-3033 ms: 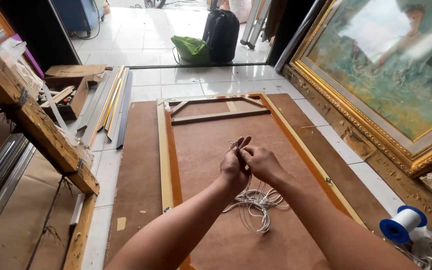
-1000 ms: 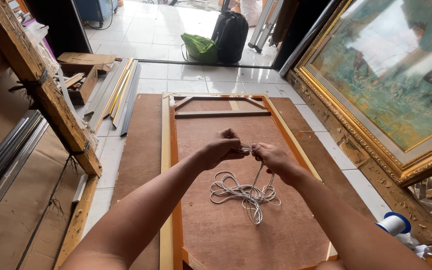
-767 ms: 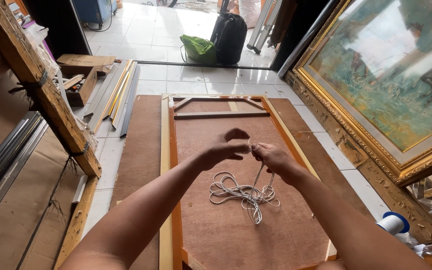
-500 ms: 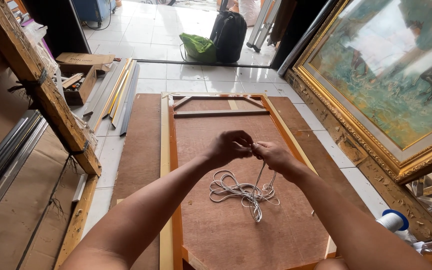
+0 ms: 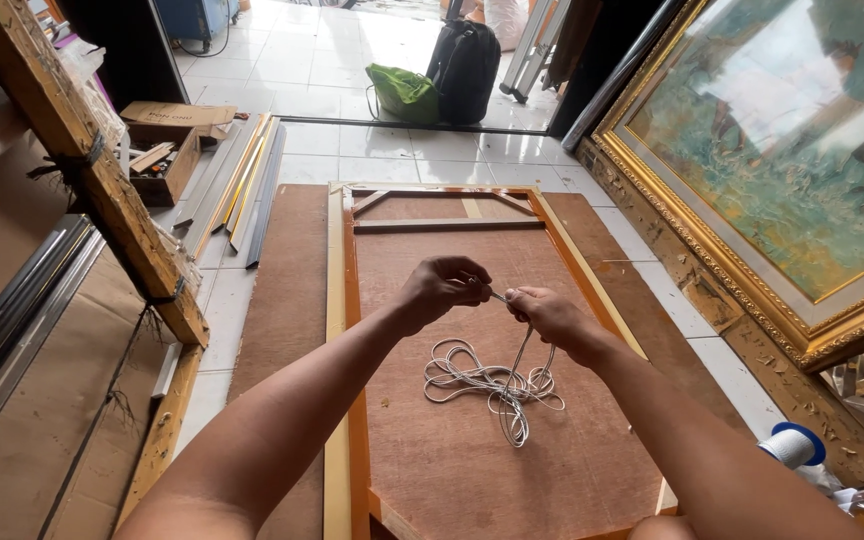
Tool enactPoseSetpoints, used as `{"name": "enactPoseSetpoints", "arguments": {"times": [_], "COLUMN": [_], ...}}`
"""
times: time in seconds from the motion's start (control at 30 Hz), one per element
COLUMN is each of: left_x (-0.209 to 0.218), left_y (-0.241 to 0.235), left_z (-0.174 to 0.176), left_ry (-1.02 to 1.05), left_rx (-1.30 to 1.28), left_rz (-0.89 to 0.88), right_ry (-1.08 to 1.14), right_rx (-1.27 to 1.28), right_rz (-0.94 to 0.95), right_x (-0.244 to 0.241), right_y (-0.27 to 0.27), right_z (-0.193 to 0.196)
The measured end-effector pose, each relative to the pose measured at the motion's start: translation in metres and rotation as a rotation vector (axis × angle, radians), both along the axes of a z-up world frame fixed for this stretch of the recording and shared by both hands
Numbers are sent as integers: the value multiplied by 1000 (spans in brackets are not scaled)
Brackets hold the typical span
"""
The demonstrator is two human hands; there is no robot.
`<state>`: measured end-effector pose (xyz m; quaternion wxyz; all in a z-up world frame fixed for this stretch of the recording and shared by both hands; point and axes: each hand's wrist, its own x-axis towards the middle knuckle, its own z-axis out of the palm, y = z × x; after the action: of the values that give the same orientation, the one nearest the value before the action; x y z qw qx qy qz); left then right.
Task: The person installs a hanging wire on the back of a wooden picture frame. They thread the wire through metal eyelets, tie knots, trim excess wire with scissors, and secure the wire with brown tape.
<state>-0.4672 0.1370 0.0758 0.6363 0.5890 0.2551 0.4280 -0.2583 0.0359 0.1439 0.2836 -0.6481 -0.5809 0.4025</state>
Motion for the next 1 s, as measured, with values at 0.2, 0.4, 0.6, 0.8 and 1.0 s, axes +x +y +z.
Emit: {"name": "enactPoseSetpoints", "arguments": {"times": [0.2,0.4,0.6,0.8,1.0], "left_x": [-18,-40,-108,-191,-223], "left_y": [11,24,43,28,35], "left_z": [-8,-40,-89,-135,-233], "left_ry": [59,242,83,183,985], "left_rx": [21,88,-212,-309,143], "left_rz": [-7,80,129,127,369], "right_ry": [-238,180,375,-296,-158], "right_rx": [-23,258,-62,-16,-177], "right_rz": [23,132,4,131,-121], "right_x": [-15,-109,-135,-183,-222], "right_y": [-1,-6,74,83,101], "right_z": [-8,-22,-125,-192,-352]}}
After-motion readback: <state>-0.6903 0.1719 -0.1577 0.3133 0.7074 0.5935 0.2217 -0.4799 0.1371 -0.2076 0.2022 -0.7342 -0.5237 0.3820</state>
